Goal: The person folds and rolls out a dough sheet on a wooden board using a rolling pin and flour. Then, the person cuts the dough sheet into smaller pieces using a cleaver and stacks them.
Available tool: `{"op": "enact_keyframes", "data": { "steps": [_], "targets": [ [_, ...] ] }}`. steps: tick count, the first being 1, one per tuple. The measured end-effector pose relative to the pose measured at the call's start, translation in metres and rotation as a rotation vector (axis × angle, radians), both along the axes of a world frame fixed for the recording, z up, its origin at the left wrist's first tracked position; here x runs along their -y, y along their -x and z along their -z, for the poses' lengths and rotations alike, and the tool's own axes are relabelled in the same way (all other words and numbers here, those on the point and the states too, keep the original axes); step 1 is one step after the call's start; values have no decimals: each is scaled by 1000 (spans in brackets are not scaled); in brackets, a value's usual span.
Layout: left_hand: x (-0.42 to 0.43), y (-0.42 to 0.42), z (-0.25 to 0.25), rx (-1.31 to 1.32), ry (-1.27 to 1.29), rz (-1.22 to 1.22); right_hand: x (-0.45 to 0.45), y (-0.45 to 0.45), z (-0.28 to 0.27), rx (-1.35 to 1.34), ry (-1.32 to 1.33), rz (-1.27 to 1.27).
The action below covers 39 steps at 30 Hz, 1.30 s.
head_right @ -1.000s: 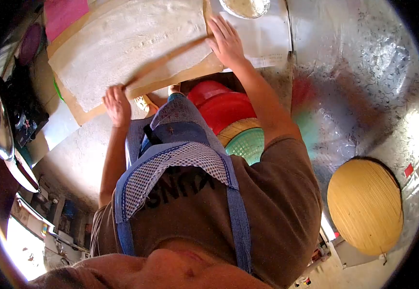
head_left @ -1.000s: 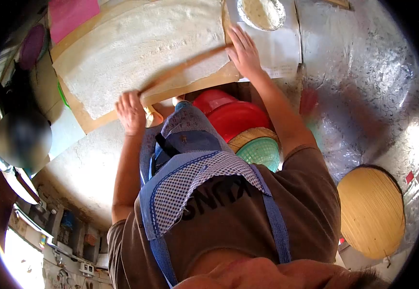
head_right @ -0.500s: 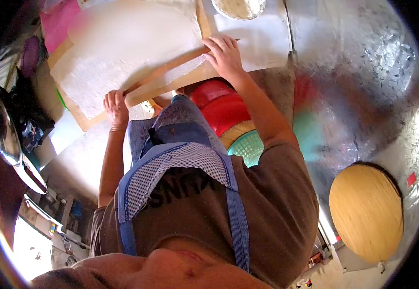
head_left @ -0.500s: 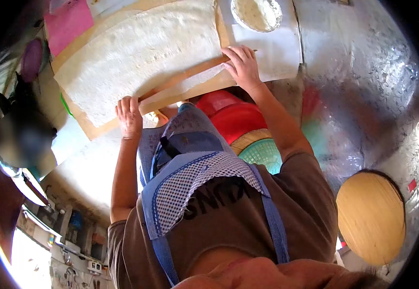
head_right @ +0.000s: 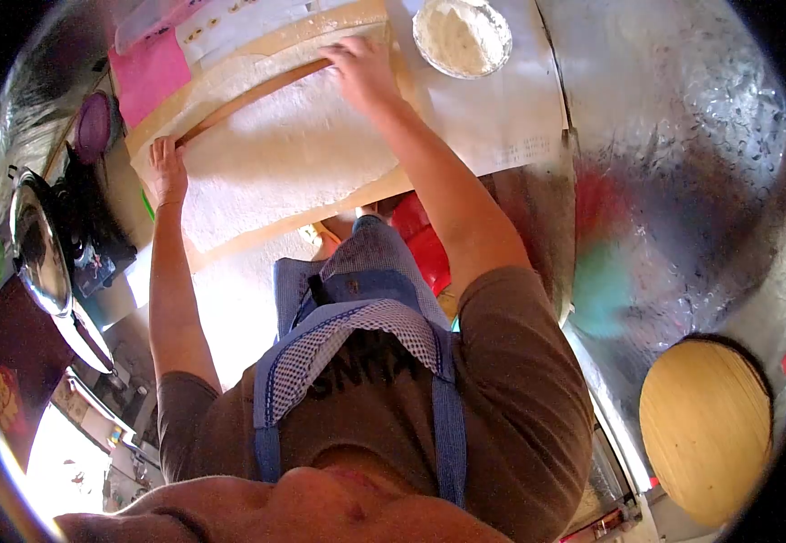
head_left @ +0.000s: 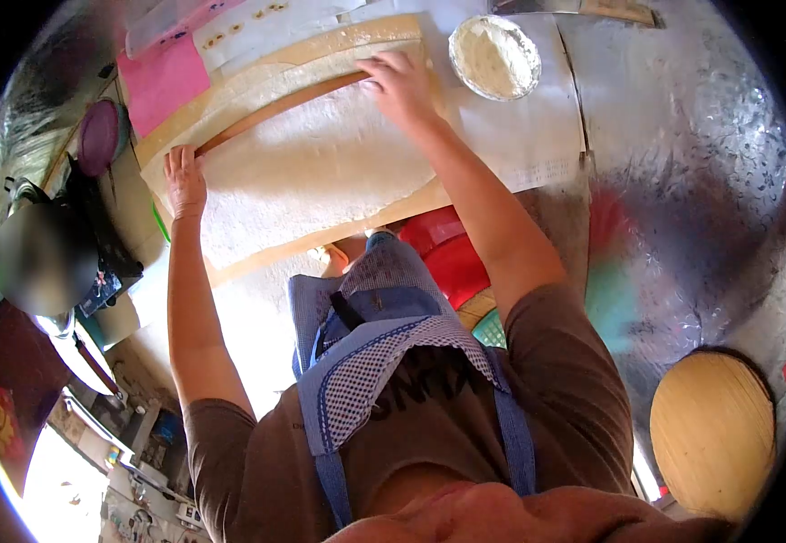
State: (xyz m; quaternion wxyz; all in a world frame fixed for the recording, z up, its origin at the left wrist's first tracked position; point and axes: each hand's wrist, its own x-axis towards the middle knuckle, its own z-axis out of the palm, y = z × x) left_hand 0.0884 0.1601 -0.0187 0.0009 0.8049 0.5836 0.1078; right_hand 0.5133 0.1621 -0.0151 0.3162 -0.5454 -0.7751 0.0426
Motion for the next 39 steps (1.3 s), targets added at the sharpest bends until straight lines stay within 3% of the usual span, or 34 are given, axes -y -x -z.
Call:
{"op": "enact_keyframes", "data": {
  "steps": [2, 6, 12, 17, 20, 22, 23, 25, 35, 39],
  "targets": [
    [-1, 1, 4, -10, 7, -33, 30, -15, -16, -178, 84, 208],
    [4, 5, -4, -19, 15, -7, 108, -47, -11, -13, 291, 387],
    [-7, 30, -20, 163, 56, -2, 122, -37, -11, 127, 339, 513],
    [-31, 31, -20, 68, 35, 40, 118, -36, -8, 133, 331, 490],
    [-44, 34, -8, 51, -10, 39, 118, -37, -5, 72, 295, 413],
    [-51, 34, -7, 72, -3, 81, 120, -33, -11, -219, 633, 537],
    [-54, 34, -7, 75, 2, 78, 120, -31, -10, -214, 637, 536],
    [-58, 37, -5, 25, -11, 115, 121, -27, -7, -607, 737, 601],
    [-66, 37, -15, -121, 24, 130, 124, -29, 0, -446, 664, 596],
    [-62, 33, -22, -126, 20, 131, 119, -33, -2, -495, 767, 606]
  ]
}}
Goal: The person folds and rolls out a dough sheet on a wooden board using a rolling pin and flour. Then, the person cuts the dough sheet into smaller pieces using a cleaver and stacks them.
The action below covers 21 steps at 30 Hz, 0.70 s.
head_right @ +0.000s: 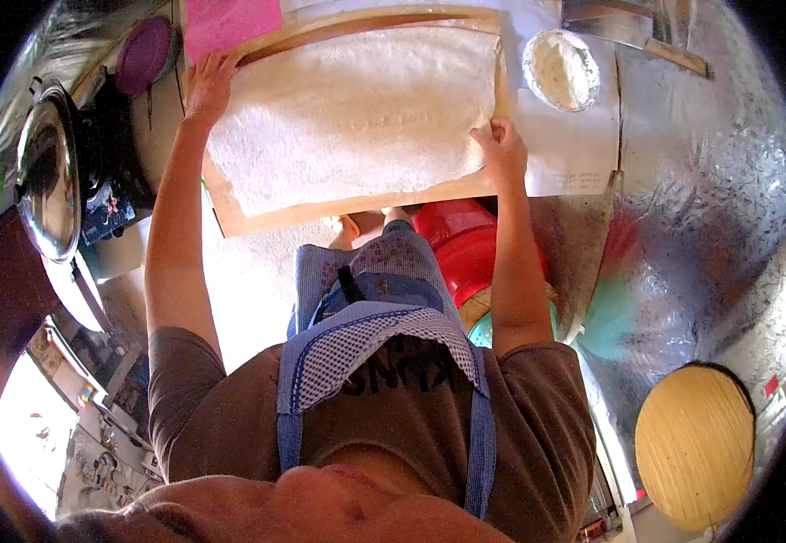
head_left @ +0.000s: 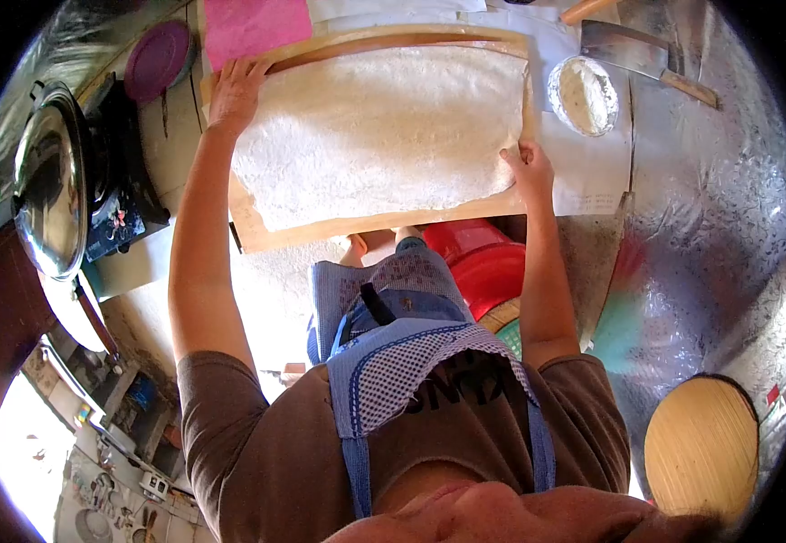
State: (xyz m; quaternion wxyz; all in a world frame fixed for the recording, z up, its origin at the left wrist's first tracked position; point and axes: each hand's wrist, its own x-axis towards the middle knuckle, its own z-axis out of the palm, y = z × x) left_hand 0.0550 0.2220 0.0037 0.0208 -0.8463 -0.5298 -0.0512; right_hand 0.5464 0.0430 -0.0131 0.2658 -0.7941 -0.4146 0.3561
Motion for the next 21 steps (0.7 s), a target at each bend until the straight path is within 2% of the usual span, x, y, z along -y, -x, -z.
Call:
{"op": "enact_keyframes", "data": {
  "steps": [2, 4, 5, 7, 9, 11, 12, 13, 16, 17, 19, 21],
  "targets": [
    [5, 0, 0, 23, 3, 4, -2, -2, -7, 22, 54, -23],
    [16, -1, 2, 136, -162, -20, -7, -2, -19, 108, 244, -158],
    [30, 1, 2, 133, -154, -26, -4, -3, -19, 106, 252, -164],
    [81, 10, -3, 342, -43, -249, 2, -6, -15, 112, 173, -201],
    [156, 19, 9, 527, 58, -310, 7, -7, -9, 75, 149, -201],
    [222, 15, -3, 422, 90, -311, 15, -7, -3, 27, 84, -153],
    [251, 13, 4, 541, 192, -505, 12, -8, -8, 62, 211, -192],
    [272, 11, 10, 664, 291, -701, 13, -7, -6, 53, 211, -199],
    [288, -6, 9, 692, 296, -925, 17, -4, -7, 21, 169, -112],
    [292, -1, 34, 614, 177, -859, 17, -1, -7, 16, 166, -119],
    [275, -12, 20, 613, 317, -951, 19, 0, -5, 38, 142, -133],
    [265, -10, 34, 696, 317, -1034, 18, 0, -2, 39, 138, -151]
  ]
}}
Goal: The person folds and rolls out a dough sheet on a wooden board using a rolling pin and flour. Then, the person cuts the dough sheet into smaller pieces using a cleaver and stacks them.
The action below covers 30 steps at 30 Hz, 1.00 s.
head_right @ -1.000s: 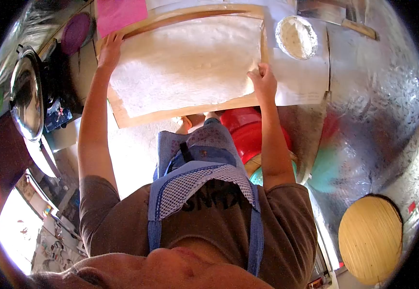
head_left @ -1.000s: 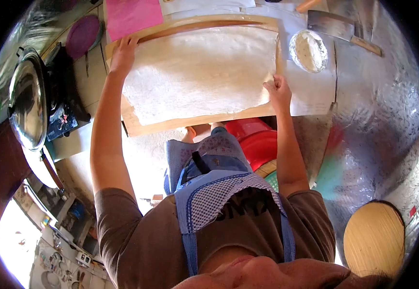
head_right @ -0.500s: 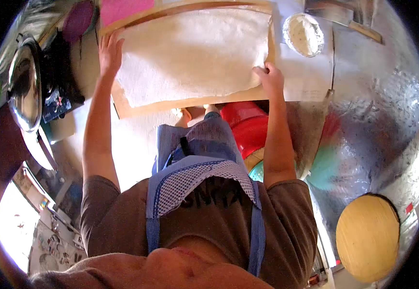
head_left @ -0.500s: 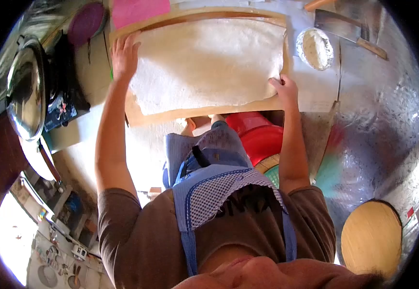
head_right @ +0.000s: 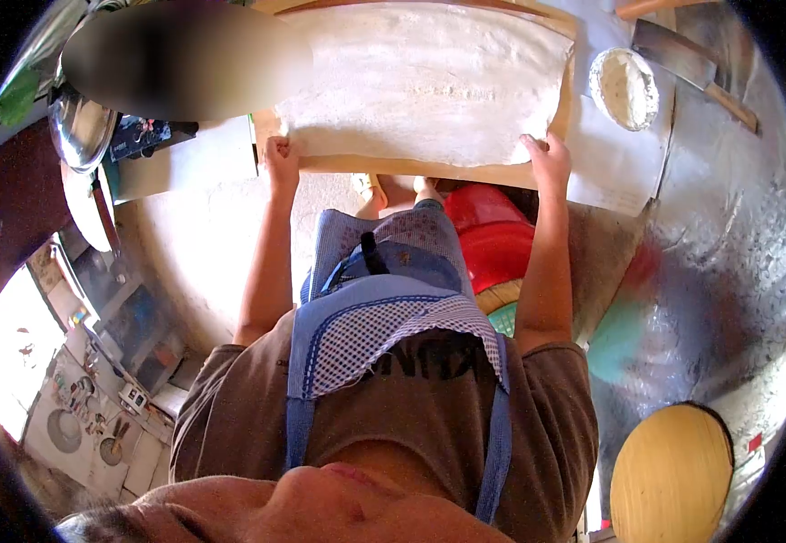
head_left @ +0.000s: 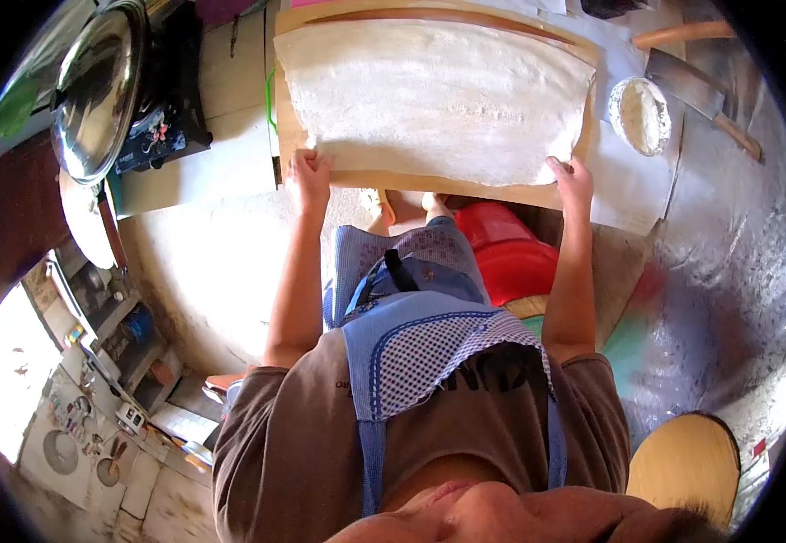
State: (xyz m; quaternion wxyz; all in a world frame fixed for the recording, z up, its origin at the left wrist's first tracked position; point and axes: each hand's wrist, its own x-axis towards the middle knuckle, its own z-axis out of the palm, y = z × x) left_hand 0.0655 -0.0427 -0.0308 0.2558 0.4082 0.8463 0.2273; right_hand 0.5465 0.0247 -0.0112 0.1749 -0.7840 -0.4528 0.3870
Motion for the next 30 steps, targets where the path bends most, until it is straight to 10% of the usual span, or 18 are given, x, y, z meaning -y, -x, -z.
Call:
{"op": "enact_keyframes", "data": {
  "steps": [4, 7, 18, 30],
  "targets": [
    [-12, -11, -22, -108, -4, 133, 2, 5, 2, -131, -149, 110],
    [-16, -6, -13, 535, -136, -155, 6, 7, 3, -366, -128, 297],
    [14, -8, -32, 1005, -144, -341, 43, -4, -10, -781, -97, 454],
    [15, -6, -41, 707, 79, -218, 30, -24, 4, 52, -65, 73]
  ]
}}
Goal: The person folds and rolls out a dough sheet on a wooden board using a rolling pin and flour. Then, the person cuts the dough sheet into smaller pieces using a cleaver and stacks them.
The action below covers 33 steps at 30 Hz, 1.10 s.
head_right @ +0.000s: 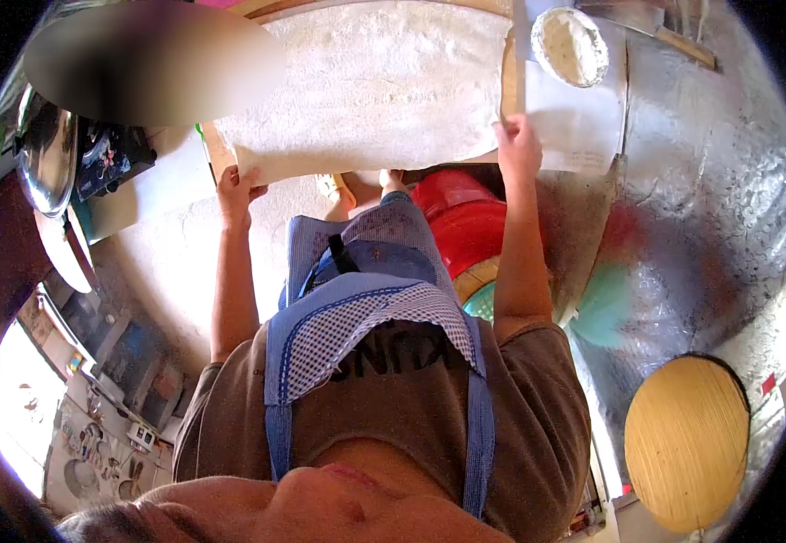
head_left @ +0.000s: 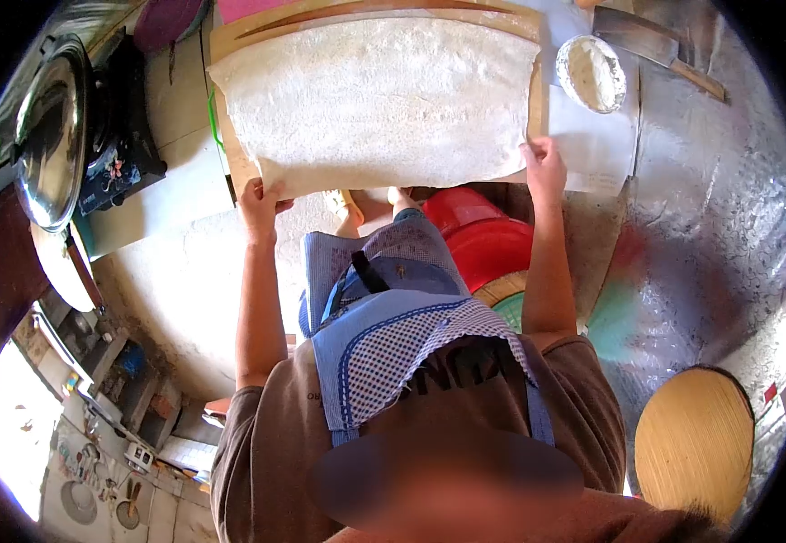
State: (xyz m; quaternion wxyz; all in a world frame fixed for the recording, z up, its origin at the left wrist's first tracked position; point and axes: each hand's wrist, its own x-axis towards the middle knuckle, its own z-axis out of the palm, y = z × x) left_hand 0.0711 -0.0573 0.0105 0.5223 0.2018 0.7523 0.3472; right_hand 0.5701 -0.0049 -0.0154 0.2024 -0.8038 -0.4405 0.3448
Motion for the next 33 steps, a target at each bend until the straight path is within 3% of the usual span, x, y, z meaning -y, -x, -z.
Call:
{"op": "enact_keyframes", "data": {
  "steps": [2, 4, 5, 7, 8, 9, 10, 11, 13, 15, 16, 18, 20, 22, 24, 26, 28, 31, 33],
  "targets": [
    [8, 12, 7, -25, -3, 8, -27, 13, -28, 351, -358, -107],
    [13, 22, 6, -297, -47, 86, -69, 32, -41, 220, -418, -172],
    [26, 45, 47, -473, -176, 105, -98, 35, -32, 282, -519, -307],
    [23, 45, 39, -722, -294, 207, -151, 67, -42, 213, -677, -471],
    [21, 42, 34, -849, -347, 263, -179, 77, -27, 332, -762, -503],
    [18, 35, 25, -797, -358, 241, -200, 88, -25, 299, -796, -521],
    [15, 29, 17, -799, -364, 266, -236, 85, 26, 171, -658, -485],
    [13, 23, 14, -760, -361, 268, -251, 85, 49, 245, -713, -544],
    [8, 12, 3, -724, -315, 314, -260, 91, 15, 535, -589, -722],
    [-8, -1, -5, -726, -367, 374, -274, 84, 23, 499, -595, -807],
    [-16, -8, -12, -740, -415, 420, -275, 84, 14, 449, -610, -903],
    [-39, -22, -25, -737, -399, 459, -259, 74, -1, 481, -615, -841],
    [-66, -37, -38, -1142, -723, 714, -239, 51, -14, 401, -525, -971],
    [-87, -75, -63, -1186, -822, 805, -190, 20, -19, 365, -675, -978],
    [-100, -105, -58, -1162, -854, 949, -136, 9, -47, 300, -624, -971],
    [-96, -123, -28, -904, -685, 1095, -95, -7, -32, 317, -546, -911],
    [-95, -139, -6, -814, -737, 1150, -81, -19, -20, 333, -473, -848],
    [-97, -156, 8, -899, -825, 1129, -75, -27, -10, 294, -641, -685],
    [-86, -162, 14, -1072, -851, 1100, -70, -26, 1, 372, -559, -622]
  ]
}}
